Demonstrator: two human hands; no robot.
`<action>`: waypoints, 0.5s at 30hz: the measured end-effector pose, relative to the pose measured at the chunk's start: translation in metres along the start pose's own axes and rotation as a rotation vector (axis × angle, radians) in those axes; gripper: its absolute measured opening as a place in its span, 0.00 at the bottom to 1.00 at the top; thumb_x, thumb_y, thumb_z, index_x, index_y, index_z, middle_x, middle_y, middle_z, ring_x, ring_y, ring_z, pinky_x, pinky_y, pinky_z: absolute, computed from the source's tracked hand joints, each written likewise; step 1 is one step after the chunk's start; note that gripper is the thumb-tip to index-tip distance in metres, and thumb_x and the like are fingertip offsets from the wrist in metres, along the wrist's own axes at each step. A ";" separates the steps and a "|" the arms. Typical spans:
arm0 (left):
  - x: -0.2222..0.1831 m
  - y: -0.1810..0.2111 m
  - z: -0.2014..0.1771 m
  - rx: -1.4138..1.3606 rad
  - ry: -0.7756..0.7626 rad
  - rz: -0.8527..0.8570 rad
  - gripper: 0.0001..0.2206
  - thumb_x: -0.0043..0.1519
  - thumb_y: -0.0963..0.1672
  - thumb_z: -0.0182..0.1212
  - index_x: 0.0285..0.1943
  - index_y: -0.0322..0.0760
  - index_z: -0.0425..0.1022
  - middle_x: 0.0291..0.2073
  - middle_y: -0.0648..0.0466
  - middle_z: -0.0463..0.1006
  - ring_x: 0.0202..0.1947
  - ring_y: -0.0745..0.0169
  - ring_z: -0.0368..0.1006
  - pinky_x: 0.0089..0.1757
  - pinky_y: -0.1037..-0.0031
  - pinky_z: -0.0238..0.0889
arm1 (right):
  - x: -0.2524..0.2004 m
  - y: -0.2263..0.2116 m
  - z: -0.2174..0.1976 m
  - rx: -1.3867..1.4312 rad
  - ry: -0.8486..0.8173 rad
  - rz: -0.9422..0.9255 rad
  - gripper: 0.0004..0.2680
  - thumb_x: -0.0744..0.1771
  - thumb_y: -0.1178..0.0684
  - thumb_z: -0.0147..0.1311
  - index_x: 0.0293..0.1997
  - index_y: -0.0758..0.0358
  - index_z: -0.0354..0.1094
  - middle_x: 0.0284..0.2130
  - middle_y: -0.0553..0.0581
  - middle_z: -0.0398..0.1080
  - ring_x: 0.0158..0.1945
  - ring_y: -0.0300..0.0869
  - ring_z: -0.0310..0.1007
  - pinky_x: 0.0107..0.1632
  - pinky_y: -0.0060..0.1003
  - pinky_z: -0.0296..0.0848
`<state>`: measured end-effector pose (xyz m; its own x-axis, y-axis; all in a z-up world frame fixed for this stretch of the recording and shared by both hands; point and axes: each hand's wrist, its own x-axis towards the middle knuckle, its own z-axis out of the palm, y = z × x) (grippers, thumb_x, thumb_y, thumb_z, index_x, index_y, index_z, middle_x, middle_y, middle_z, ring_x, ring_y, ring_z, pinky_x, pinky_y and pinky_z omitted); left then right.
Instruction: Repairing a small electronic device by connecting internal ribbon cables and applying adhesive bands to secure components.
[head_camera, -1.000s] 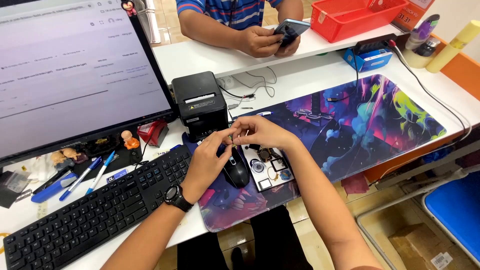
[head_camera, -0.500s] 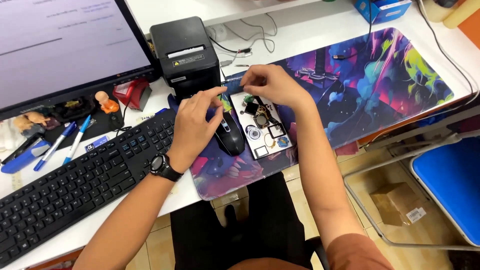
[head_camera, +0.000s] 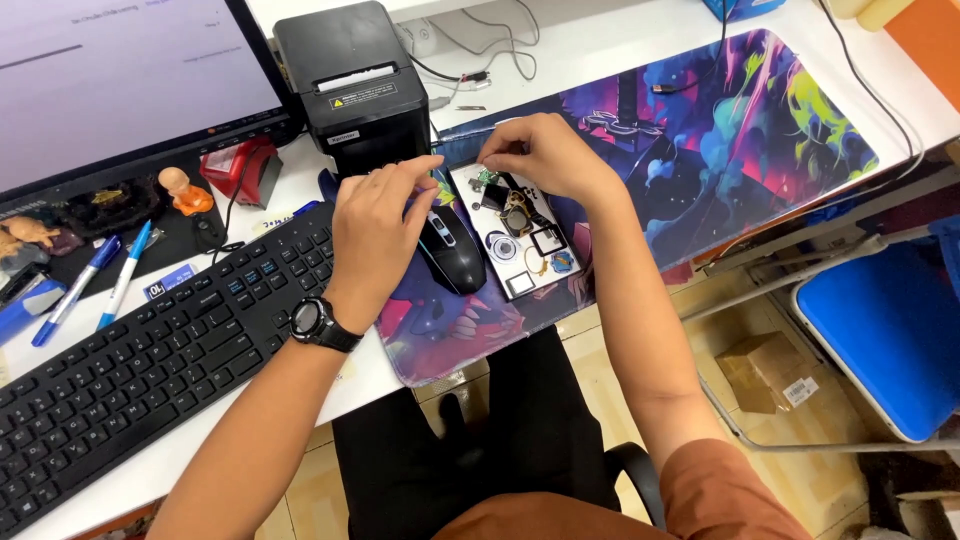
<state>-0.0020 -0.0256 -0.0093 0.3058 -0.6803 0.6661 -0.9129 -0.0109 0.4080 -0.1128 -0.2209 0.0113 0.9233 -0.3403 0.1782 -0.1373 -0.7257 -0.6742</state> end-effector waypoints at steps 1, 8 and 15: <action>-0.001 -0.001 0.001 -0.007 -0.001 0.001 0.15 0.58 0.38 0.63 0.52 0.44 0.71 0.31 0.58 0.77 0.34 0.63 0.74 0.43 0.74 0.60 | -0.004 0.003 0.001 -0.004 0.001 0.006 0.02 0.62 0.58 0.57 0.33 0.57 0.74 0.25 0.54 0.73 0.31 0.42 0.69 0.35 0.35 0.67; -0.003 -0.010 0.007 0.037 0.072 0.066 0.09 0.59 0.41 0.64 0.46 0.47 0.74 0.28 0.63 0.78 0.33 0.69 0.74 0.44 0.77 0.58 | -0.021 0.003 0.000 -0.275 0.131 0.013 0.04 0.62 0.58 0.58 0.37 0.57 0.74 0.28 0.54 0.70 0.35 0.45 0.67 0.38 0.35 0.69; -0.003 -0.010 0.005 0.065 0.122 0.097 0.03 0.63 0.44 0.59 0.43 0.46 0.76 0.24 0.61 0.77 0.31 0.68 0.75 0.43 0.78 0.58 | -0.035 -0.015 0.010 -0.481 0.034 0.099 0.09 0.59 0.53 0.63 0.39 0.59 0.73 0.31 0.55 0.68 0.39 0.46 0.63 0.40 0.38 0.66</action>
<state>0.0046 -0.0277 -0.0184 0.2424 -0.5862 0.7730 -0.9541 0.0002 0.2994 -0.1398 -0.1921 0.0081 0.8864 -0.4348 0.1590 -0.3811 -0.8802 -0.2828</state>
